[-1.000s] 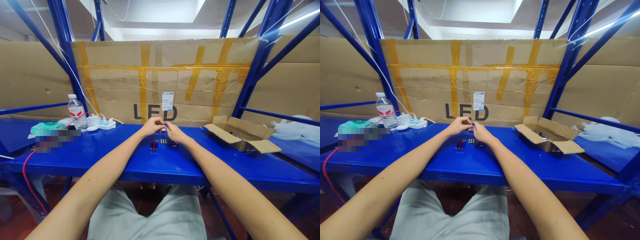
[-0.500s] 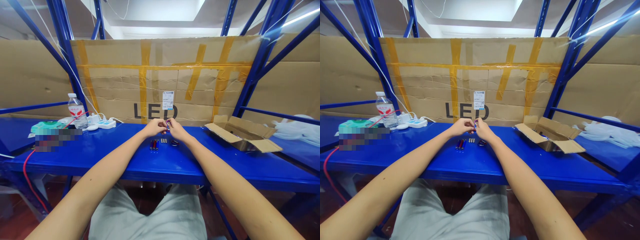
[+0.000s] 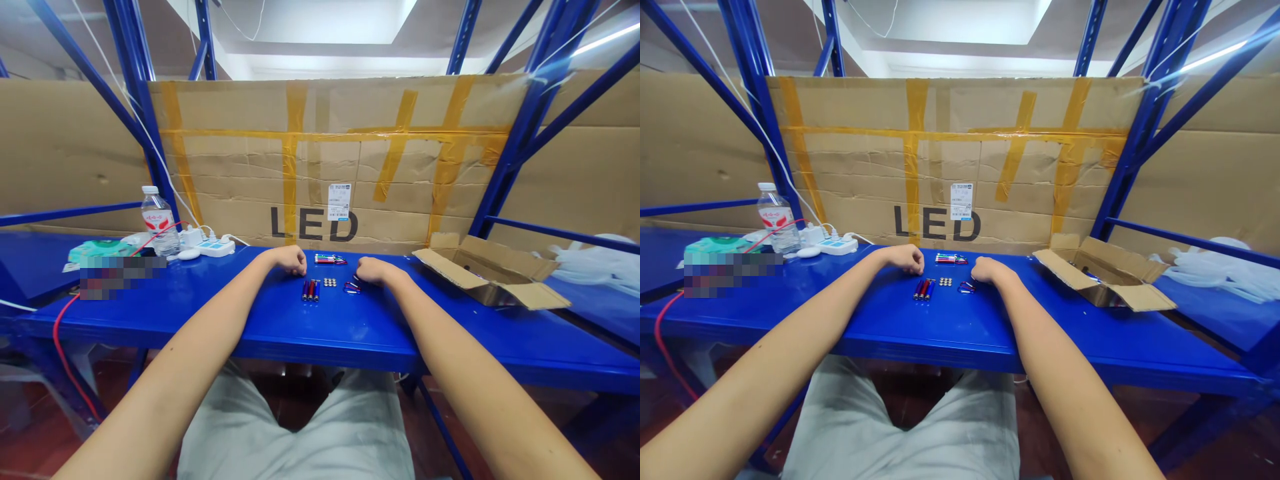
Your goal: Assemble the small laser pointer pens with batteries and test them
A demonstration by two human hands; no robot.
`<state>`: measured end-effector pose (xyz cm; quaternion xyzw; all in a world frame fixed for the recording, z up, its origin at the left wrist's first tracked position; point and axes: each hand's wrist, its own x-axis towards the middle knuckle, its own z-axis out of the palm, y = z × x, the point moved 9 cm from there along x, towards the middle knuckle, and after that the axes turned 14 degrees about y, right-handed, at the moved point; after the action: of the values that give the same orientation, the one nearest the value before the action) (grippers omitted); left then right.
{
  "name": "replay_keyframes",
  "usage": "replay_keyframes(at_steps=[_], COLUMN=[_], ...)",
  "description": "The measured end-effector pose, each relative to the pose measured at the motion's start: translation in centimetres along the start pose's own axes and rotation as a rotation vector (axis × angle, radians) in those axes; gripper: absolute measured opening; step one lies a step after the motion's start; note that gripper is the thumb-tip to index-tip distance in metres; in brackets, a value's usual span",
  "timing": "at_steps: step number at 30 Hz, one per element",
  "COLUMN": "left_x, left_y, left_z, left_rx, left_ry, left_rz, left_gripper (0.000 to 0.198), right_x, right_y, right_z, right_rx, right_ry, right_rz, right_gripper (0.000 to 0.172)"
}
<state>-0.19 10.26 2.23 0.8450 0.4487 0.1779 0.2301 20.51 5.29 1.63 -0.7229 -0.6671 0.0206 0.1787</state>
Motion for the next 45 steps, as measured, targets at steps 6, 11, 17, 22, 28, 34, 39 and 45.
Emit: replay_keyframes(at_steps=[6,11,17,22,28,34,39,45], left_x=[-0.8,-1.0,-1.1,-1.0,-0.9,-0.8,-0.9,-0.9], left_y=[-0.7,-0.8,-0.5,-0.3,-0.2,-0.2,0.0,0.4], left_z=[1.1,1.2,1.3,1.3,1.4,1.4,1.5,1.9], left_rx=[-0.001,-0.049,-0.049,-0.054,-0.057,-0.076,-0.075,-0.063], left_ry=[-0.156,-0.159,-0.166,-0.165,-0.175,-0.182,-0.194,-0.207], left_rz=[-0.085,-0.142,-0.114,-0.098,-0.06,-0.043,-0.039,-0.011], left_gripper=[0.022,0.023,0.018,0.017,0.016,0.015,0.018,0.019], right_x=[0.2,0.8,0.6,0.2,-0.2,-0.3,0.1,-0.1], right_y=[0.3,-1.0,-1.6,-1.9,-1.7,-1.7,-1.8,-2.1], right_z=[0.3,0.1,0.5,0.6,0.7,0.7,-0.7,-0.7], right_rx=[-0.084,-0.038,0.009,0.044,0.064,0.053,-0.015,-0.023], right_ry=[-0.045,0.035,-0.018,-0.073,-0.121,-0.131,0.004,-0.004], right_rz=[-0.013,-0.203,-0.266,-0.253,-0.221,-0.208,-0.226,-0.226], right_gripper=[0.027,0.028,0.025,0.024,0.022,0.022,0.026,0.027])
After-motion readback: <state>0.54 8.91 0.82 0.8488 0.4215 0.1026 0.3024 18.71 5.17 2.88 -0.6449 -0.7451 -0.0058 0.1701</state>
